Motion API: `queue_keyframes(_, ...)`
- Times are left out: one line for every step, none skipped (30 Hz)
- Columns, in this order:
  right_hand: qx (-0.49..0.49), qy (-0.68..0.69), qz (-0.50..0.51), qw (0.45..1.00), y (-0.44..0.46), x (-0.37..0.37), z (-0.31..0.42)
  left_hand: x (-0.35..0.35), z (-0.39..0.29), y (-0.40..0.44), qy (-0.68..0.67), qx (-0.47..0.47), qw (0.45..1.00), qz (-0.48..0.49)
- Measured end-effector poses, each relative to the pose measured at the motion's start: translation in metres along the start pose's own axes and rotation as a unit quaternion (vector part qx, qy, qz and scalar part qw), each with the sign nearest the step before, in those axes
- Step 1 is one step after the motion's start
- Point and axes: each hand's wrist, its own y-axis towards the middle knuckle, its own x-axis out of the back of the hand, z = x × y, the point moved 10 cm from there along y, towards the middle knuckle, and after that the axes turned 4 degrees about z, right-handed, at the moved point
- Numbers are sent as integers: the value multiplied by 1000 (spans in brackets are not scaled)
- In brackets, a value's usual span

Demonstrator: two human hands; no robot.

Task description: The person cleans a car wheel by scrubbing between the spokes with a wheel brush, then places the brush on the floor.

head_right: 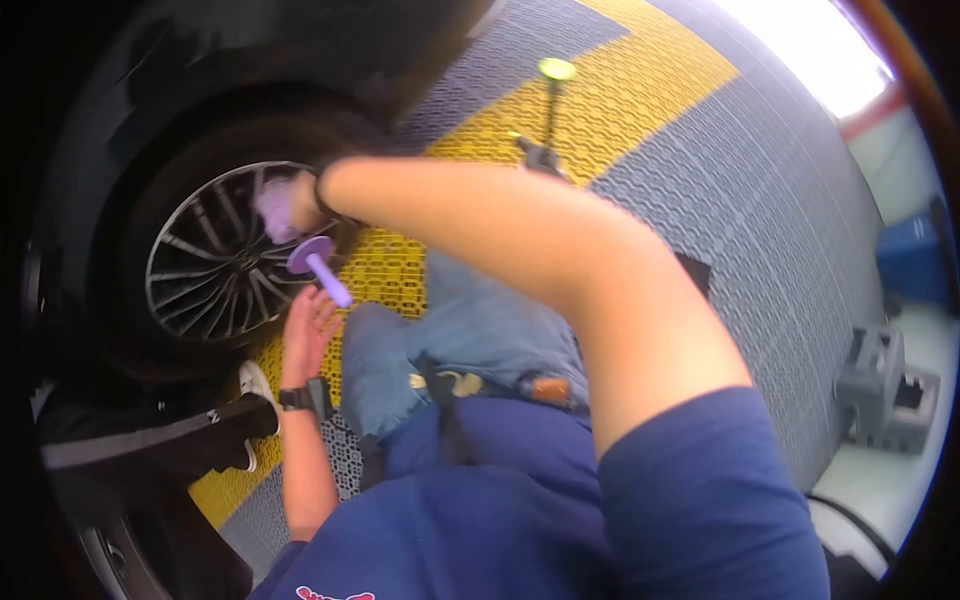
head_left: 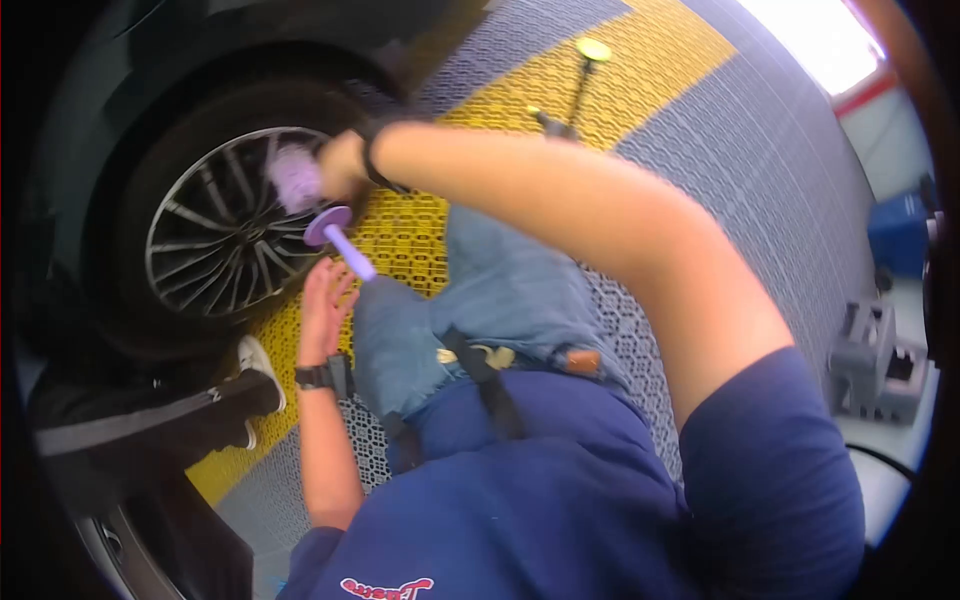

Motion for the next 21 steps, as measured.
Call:
queue_keyframes(11, -19, -22, 1000, -19, 15, 3, -31, -8, 11, -42, 19, 997, 57)
queue_keyframes(24, -32, -44, 998, -42, 32, 6, -56, -12, 22, -86, 43, 988, 118)
queue_keyframes(36, -36, -65, 997, -67, 46, 6, -71, -15, 29, -107, 39, 983, 145)
queue_keyframes(44, -40, -85, 995, -94, 59, 3, -85, -14, 37, -131, 36, 976, 170)
queue_keyframes(52, -41, -103, 992, -122, 71, 2, -87, -9, 42, -129, 60, 979, 147)
queue_keyframes(59, -35, -123, 990, -147, 82, 0, -79, -4, 46, -122, 80, 982, 117)
queue_keyframes(69, -36, -138, 987, -168, 93, 2, -73, 1, 41, -104, 79, 985, 113)
queue_keyframes(79, -49, -147, 985, -192, 105, 9, -69, -2, 47, -95, 60, 987, 112)
queue_keyframes(85, -46, -162, 982, -216, 118, 12, -52, -1, 60, -89, 63, 987, 120)
queue_keyframes(94, -40, -173, 980, -237, 127, 15, -35, 11, 66, -87, 74, 986, 121)
queue_keyframes(102, -35, -182, 977, -255, 133, 17, -32, 12, 65, -75, 74, 988, 111)
queue_keyframes(108, -28, -193, 975, -272, 141, 18, -30, 11, 63, -47, 71, 992, 95)
queue_keyframes(114, -24, -204, 972, -287, 149, 20, -30, 10, 65, -41, 77, 992, 96)
queue_keyframes(120, -18, -215, 969, -299, 156, 23, -26, 10, 63, -36, 80, 992, 92)
queue_keyframes(126, -7, -227, 966, -309, 164, 25, -33, 5, 56, -12, 83, 994, 69)
queue_keyframes(135, 2, -245, 960, -319, 174, 26, -30, 7, 59, 15, 77, 995, 63)
queue_keyframes(145, 19, -266, 953, -328, 185, 26, -28, 13, 60, 16, 83, 994, 68)
queue_keyframes(156, 29, -287, 945, -337, 198, 30, -26, 10, 56, 15, 77, 994, 73)
queue_keyframes(171, 39, -302, 937, -348, 208, 27, -43, 8, 57, 15, 59, 996, 65)
queue_keyframes(180, 51, -314, 931, -356, 217, 31, -43, 9, 55, 14, 57, 998, 27)
queue_keyframes(195, 73, -328, 921, -367, 228, 36, -42, 8, 48, 4, 51, 999, 16)
